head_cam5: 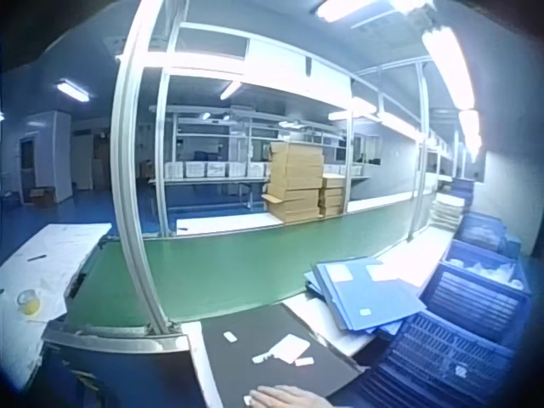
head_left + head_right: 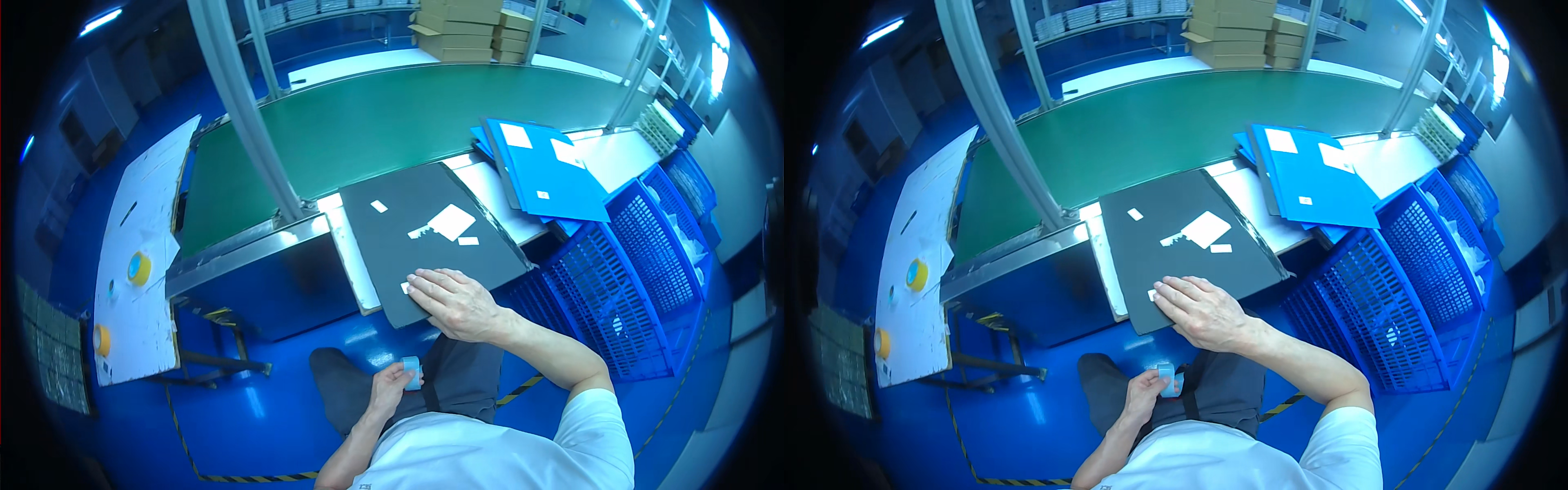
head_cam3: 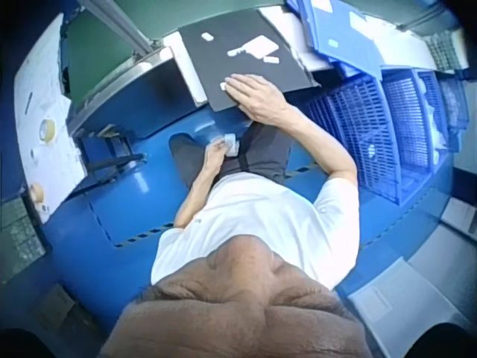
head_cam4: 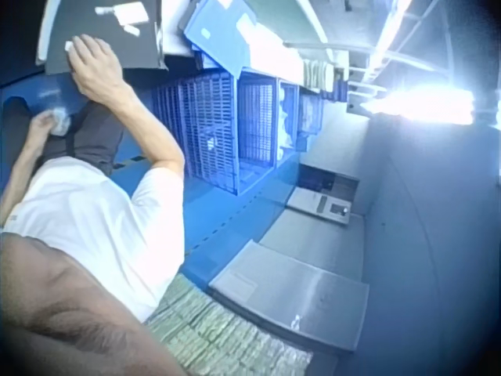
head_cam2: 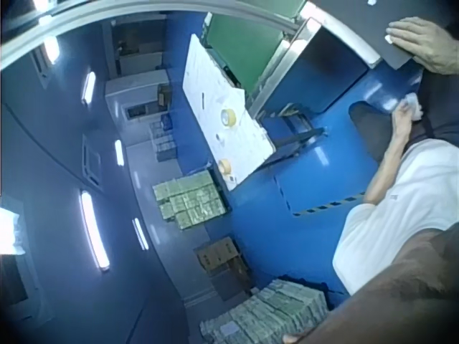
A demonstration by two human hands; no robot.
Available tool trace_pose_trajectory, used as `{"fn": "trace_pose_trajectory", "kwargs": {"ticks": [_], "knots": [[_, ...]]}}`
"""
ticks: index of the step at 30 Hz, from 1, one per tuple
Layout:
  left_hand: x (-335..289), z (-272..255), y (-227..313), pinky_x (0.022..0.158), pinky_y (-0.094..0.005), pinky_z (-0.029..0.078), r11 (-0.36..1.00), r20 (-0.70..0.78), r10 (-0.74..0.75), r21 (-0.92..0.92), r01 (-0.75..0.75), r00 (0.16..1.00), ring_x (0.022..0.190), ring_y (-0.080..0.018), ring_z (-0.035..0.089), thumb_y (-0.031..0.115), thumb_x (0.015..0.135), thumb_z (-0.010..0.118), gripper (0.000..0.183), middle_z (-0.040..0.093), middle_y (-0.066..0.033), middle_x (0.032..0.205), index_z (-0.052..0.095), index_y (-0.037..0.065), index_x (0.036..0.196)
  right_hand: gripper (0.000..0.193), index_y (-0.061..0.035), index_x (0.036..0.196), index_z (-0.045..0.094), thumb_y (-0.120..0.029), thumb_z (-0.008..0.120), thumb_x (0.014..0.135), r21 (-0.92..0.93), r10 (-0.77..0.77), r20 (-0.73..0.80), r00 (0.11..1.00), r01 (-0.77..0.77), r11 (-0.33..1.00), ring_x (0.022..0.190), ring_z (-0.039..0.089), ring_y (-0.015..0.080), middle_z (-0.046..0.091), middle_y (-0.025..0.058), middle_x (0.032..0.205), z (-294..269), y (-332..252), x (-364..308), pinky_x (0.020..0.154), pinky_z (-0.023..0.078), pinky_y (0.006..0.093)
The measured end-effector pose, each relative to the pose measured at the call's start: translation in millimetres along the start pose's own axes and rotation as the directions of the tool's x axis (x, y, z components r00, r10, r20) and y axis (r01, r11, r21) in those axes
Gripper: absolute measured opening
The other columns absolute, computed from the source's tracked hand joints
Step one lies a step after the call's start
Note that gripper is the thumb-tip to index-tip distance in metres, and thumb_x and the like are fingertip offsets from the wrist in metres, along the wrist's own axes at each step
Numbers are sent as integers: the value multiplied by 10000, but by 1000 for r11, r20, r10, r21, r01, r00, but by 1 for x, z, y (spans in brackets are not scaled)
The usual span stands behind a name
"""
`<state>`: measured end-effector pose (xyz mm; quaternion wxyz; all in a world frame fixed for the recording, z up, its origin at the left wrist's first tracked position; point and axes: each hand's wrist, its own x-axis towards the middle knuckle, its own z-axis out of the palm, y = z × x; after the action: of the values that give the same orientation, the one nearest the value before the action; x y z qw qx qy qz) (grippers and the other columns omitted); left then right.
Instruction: The person wraps a tray of yellow items in plastic, then sits on a red stool to apply small white labels to a stack of blue and black folders. They peel labels from a roll and stick them onto the folders one by one, placing the labeled folders into a blue crate.
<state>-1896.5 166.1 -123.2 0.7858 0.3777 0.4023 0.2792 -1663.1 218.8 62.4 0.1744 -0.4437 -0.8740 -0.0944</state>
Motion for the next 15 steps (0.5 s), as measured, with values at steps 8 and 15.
{"fn": "trace_pose_trajectory", "kwargs": {"ticks": [8, 15], "knots": [[9, 4, -6, 796, -322, 587, 1000, 29, -8, -16, 9, 1000, 863, -203, 711, 12, 954, 590, 251, 714, -168, 1014, 613, -84, 1185, 343, 3, 1115, 697, 27, 651, 776, 152, 135, -607, 783, -52, 987, 1007, 708, 263, 721, 159, 1069, -73, 40, 15, 836, 561, 361], [11, 9, -9, 779, -315, 582, 999, 17, -22, 28, 22, 1000, 846, -201, 711, 23, 957, 594, 236, 717, -155, 990, 618, -88, 1164, 260, 37, 1181, 627, -154, 619, 1004, 801, 777, -587, 229, 26, 598, 964, 598, 110, 677, 61, 1074, -93, 87, -1, 870, 471, 251]]}}
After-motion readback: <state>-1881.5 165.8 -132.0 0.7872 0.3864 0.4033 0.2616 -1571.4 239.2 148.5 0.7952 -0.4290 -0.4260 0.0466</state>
